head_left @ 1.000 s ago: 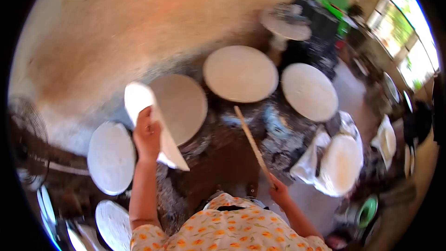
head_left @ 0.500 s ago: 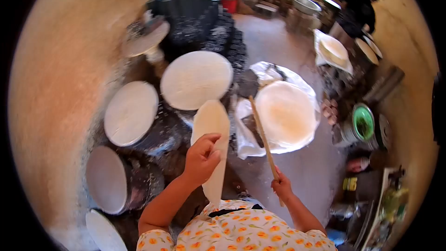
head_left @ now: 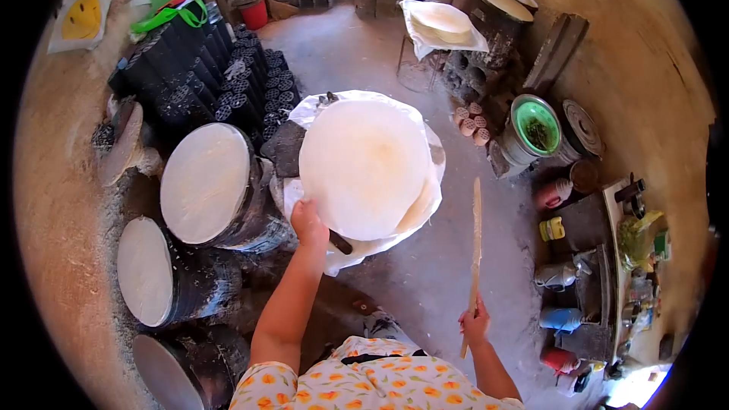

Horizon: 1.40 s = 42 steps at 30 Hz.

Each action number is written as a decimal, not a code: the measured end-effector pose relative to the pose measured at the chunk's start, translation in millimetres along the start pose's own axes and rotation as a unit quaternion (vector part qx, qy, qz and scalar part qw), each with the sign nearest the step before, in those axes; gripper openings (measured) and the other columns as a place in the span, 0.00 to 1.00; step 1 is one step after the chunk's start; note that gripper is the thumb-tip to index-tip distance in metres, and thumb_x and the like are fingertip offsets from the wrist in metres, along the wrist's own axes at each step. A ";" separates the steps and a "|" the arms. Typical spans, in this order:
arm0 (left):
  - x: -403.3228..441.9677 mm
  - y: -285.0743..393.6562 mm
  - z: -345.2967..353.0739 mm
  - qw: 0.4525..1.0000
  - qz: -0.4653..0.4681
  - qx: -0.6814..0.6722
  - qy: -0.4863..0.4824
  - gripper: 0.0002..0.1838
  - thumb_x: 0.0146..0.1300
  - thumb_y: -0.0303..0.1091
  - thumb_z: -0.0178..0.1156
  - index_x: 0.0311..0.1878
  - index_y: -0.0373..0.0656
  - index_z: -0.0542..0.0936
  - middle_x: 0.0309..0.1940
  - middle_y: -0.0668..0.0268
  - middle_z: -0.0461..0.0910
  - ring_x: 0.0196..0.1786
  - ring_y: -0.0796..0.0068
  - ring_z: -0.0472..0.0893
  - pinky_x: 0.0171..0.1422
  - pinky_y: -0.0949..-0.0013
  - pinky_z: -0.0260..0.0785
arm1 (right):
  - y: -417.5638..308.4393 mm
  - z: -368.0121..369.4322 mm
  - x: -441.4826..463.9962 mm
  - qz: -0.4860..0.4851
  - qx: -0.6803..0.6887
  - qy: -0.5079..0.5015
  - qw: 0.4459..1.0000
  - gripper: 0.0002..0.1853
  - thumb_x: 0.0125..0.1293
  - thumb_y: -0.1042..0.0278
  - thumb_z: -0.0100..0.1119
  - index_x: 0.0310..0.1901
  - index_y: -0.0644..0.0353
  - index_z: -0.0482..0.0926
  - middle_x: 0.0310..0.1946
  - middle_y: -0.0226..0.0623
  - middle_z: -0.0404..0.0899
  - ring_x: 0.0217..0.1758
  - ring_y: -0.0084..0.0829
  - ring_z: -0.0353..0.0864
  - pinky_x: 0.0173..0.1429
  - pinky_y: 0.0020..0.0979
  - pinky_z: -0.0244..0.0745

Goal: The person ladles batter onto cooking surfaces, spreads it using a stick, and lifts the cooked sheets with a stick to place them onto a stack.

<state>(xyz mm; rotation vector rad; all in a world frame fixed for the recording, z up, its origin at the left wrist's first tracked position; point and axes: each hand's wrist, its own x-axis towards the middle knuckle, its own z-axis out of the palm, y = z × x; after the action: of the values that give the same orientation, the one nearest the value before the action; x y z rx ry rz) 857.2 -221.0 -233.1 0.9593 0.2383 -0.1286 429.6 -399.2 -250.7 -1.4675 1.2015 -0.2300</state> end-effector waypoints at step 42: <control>-708.2 -143.3 -313.3 0.360 0.343 -0.651 0.574 0.41 0.64 0.56 0.54 0.65 0.34 0.50 0.64 0.38 0.58 0.62 0.36 0.66 0.61 0.36 0.65 | -36.9 315.6 -301.6 -0.661 -0.198 -0.700 0.182 0.30 0.49 0.85 0.51 0.58 0.56 0.75 0.36 0.45 0.80 0.36 0.43 0.79 0.42 0.36 0.75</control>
<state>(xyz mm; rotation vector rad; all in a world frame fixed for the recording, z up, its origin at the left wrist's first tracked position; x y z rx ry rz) 97.2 -42.7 -337.0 -0.7774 1.0040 1.4480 538.5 18.8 -177.6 -1.7128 -1.8966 0.3794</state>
